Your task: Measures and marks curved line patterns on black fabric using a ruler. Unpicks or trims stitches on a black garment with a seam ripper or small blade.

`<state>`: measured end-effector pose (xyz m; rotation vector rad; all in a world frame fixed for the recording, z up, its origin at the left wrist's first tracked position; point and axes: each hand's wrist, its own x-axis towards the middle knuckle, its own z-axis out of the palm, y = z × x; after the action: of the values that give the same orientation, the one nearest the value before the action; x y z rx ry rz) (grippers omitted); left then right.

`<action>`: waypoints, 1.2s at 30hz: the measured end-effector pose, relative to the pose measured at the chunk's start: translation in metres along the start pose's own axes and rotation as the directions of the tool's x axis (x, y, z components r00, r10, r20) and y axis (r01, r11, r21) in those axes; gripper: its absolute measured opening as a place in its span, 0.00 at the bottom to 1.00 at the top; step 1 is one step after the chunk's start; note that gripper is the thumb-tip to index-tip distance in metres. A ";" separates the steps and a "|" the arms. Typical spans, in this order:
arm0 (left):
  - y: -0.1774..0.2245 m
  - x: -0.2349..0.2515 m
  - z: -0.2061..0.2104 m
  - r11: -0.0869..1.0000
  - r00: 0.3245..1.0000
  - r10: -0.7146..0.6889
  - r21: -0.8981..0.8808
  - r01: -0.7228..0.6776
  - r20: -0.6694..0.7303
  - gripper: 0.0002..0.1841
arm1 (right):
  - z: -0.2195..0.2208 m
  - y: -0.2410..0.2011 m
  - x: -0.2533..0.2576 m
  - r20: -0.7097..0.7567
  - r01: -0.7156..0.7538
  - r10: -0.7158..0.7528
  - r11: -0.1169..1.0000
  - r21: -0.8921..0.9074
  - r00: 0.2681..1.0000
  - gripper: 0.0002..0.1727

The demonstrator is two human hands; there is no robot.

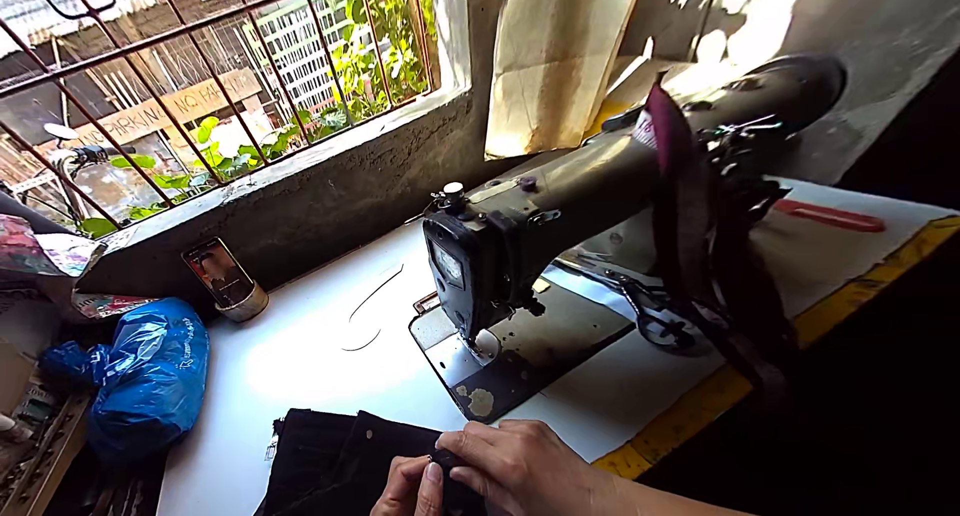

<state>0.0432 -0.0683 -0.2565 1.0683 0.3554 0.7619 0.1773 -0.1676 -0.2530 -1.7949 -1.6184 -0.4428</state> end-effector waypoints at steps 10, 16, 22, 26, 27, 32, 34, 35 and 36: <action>-0.003 -0.002 0.002 0.999 0.999 0.046 0.016 -0.046 -0.008 0.11 | -0.002 -0.002 -0.001 -0.037 0.095 -0.102 0.980 -0.174 0.994 0.16; -0.003 -0.001 0.003 0.993 0.995 0.098 0.065 -0.097 -0.018 0.10 | 0.000 0.000 0.000 -0.032 0.088 -0.091 0.993 -0.080 0.995 0.15; -0.007 -0.001 0.003 0.981 0.992 0.129 0.147 -0.126 -0.011 0.07 | 0.007 0.009 -0.006 -0.066 0.097 -0.097 0.995 0.004 0.993 0.15; -0.006 0.000 0.005 0.972 0.994 0.112 0.211 -0.106 -0.014 0.07 | 0.007 0.010 -0.010 -0.039 0.023 -0.017 0.986 0.163 0.999 0.14; -0.005 0.000 0.006 0.969 0.994 0.107 0.225 -0.101 -0.015 0.07 | 0.006 0.010 -0.011 -0.019 -0.006 0.010 0.979 0.206 1.000 0.13; 0.004 0.009 0.013 0.969 0.993 0.016 0.246 0.012 -0.113 0.08 | -0.003 0.015 -0.007 0.169 -0.261 0.208 0.869 0.420 0.963 0.14; 0.005 0.020 0.015 0.972 0.986 -0.003 0.233 0.042 -0.166 0.08 | -0.003 0.022 -0.004 0.193 -0.308 0.244 0.818 0.486 0.951 0.16; 0.005 0.025 0.015 0.972 0.983 -0.005 0.229 0.048 -0.186 0.08 | -0.003 0.026 -0.003 0.204 -0.321 0.250 0.797 0.512 0.946 0.17; 0.004 0.030 0.015 0.973 0.980 -0.004 0.224 0.049 -0.197 0.08 | -0.004 0.029 -0.001 0.215 -0.330 0.253 0.782 0.529 0.943 0.18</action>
<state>0.0714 -0.0559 -0.2431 1.2040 0.6364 0.8186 0.2060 -0.1707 -0.2581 -1.5878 -1.3277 0.2869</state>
